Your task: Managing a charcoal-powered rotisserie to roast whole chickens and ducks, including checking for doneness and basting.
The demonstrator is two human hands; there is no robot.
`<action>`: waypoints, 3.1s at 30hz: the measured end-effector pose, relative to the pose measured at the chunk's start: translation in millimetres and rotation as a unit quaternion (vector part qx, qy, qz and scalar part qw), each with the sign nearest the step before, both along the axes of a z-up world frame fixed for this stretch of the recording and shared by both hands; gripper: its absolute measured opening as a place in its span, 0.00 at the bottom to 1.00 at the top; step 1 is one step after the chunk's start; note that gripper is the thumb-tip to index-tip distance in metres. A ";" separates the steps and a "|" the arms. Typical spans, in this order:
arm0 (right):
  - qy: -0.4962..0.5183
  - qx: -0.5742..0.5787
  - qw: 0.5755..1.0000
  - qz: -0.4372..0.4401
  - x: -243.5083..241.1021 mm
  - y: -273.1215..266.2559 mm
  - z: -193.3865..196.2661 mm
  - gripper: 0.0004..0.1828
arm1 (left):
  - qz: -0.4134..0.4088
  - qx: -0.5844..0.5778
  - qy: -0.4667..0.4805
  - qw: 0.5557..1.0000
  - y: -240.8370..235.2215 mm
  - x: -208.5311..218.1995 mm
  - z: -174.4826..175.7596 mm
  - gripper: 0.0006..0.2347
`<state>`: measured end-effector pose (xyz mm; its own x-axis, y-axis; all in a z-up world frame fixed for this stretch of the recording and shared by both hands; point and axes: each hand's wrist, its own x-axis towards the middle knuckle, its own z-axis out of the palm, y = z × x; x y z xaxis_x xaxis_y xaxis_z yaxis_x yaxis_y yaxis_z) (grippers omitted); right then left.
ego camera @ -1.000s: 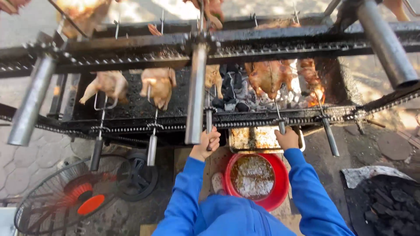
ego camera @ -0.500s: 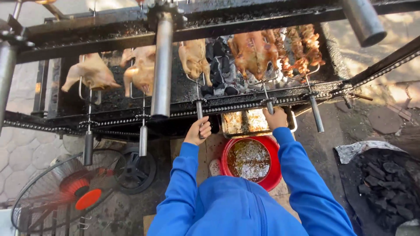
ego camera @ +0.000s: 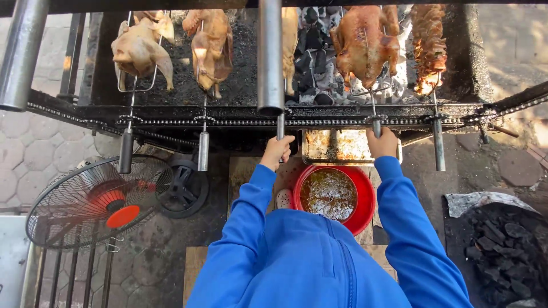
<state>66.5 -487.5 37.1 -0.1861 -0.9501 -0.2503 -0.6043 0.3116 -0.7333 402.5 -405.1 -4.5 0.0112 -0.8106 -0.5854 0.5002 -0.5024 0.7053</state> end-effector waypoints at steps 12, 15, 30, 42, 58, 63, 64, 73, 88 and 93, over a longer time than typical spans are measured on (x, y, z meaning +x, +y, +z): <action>0.056 -0.045 0.997 0.002 7.5 10.1 17.6 0.22 | 0.021 -0.096 -0.450 0.888 12.9 -7.0 -91.7 0.08; 0.256 -0.097 0.961 0.028 9.7 30.7 4.3 0.24 | -0.015 -0.006 -0.308 0.951 18.2 -8.4 -23.5 0.09; -0.433 0.154 0.886 -0.062 -15.1 33.1 11.7 0.22 | -0.023 -0.012 -0.126 0.992 21.1 3.6 -28.5 0.14; -0.639 0.235 0.731 -0.049 -44.3 22.0 -19.8 0.25 | -0.031 -0.026 -0.194 0.980 21.6 2.7 -30.5 0.18; -0.120 0.032 0.989 -0.080 4.5 40.3 10.4 0.24 | 0.001 -0.067 -0.222 0.973 21.9 18.1 -48.3 0.22; 0.092 -0.181 0.978 -0.050 11.0 41.5 -25.4 0.26 | 0.002 -0.143 -0.251 0.957 12.4 20.4 -76.0 0.20; 0.092 -0.182 0.978 -0.053 13.5 44.3 -21.2 0.26 | -0.001 -0.144 -0.251 0.957 11.3 18.9 -72.2 0.20; 0.245 -0.173 0.953 -0.042 37.9 54.8 -4.5 0.20 | -0.054 -0.106 -0.408 0.905 0.9 14.5 -83.4 0.13; -0.166 -0.005 0.983 -0.083 10.0 38.9 11.6 0.19 | -0.009 -0.069 -0.405 0.912 18.1 9.5 -38.3 0.22; -0.264 0.098 0.953 -0.111 2.9 39.1 15.2 0.28 | 0.010 -0.096 -0.406 0.909 21.6 2.0 -31.2 0.15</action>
<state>69.5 -448.4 52.3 -0.1757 -0.8272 -0.5338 -0.0700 0.5514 -0.8313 404.5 -383.5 -35.7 0.3924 -0.8916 -0.2260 -0.2157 -0.3280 0.9197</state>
